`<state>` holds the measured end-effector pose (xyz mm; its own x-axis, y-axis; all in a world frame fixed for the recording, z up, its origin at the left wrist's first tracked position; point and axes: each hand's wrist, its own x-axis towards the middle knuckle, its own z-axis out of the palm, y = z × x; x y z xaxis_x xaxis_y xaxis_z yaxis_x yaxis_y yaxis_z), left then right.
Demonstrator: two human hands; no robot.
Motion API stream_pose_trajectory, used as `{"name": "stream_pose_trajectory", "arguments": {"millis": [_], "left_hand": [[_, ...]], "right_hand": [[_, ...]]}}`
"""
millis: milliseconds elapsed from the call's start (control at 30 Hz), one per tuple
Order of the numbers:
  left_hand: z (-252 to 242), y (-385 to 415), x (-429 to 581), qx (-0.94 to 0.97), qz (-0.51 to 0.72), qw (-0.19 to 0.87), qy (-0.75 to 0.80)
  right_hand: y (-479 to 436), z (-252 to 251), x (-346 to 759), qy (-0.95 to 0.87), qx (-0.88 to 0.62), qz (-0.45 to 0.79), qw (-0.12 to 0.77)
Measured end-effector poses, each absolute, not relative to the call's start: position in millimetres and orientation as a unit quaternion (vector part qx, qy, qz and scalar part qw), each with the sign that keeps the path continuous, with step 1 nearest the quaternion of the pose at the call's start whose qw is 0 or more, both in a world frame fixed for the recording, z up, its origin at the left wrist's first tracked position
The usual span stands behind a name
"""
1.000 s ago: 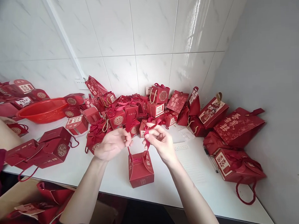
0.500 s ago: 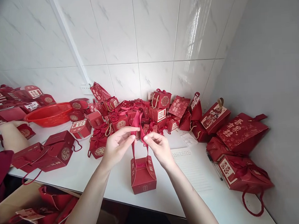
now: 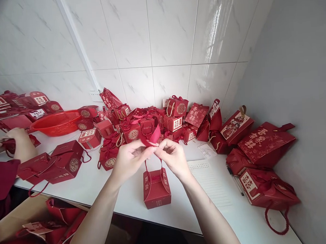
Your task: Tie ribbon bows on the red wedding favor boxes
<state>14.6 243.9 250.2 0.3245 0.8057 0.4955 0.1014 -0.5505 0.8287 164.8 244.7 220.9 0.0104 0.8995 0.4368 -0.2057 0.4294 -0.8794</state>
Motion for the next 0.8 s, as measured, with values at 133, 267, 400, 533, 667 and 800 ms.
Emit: {"name": "stream_pose_trajectory", "arguments": {"millis": [133,267,400,533,667,800], "left_hand": [[251.1,244.9,13.8,0.721,0.485,0.367,0.332],[251.2,246.6,14.6,0.72,0.48,0.382,0.324],[249.1,250.6,18.0,0.684,0.496,0.456,0.28],[242.4,257.2,19.3,0.625,0.523,0.524,0.248],[239.9,258.3,17.8,0.649,0.546,0.469,0.245],[243.1,254.3,16.5,0.712,0.516,0.406,0.249]], "right_hand": [[246.2,227.9,172.7,-0.562,-0.283,0.431,0.647],[247.6,236.4,174.2,-0.578,-0.299,0.413,0.637],[241.7,239.3,169.4,-0.597,-0.325,0.278,0.679],[234.4,226.7,172.2,-0.698,-0.289,0.087,0.649],[231.4,210.2,176.1,-0.766,-0.245,0.045,0.593],[232.4,204.4,174.3,-0.72,-0.279,0.155,0.617]]}}
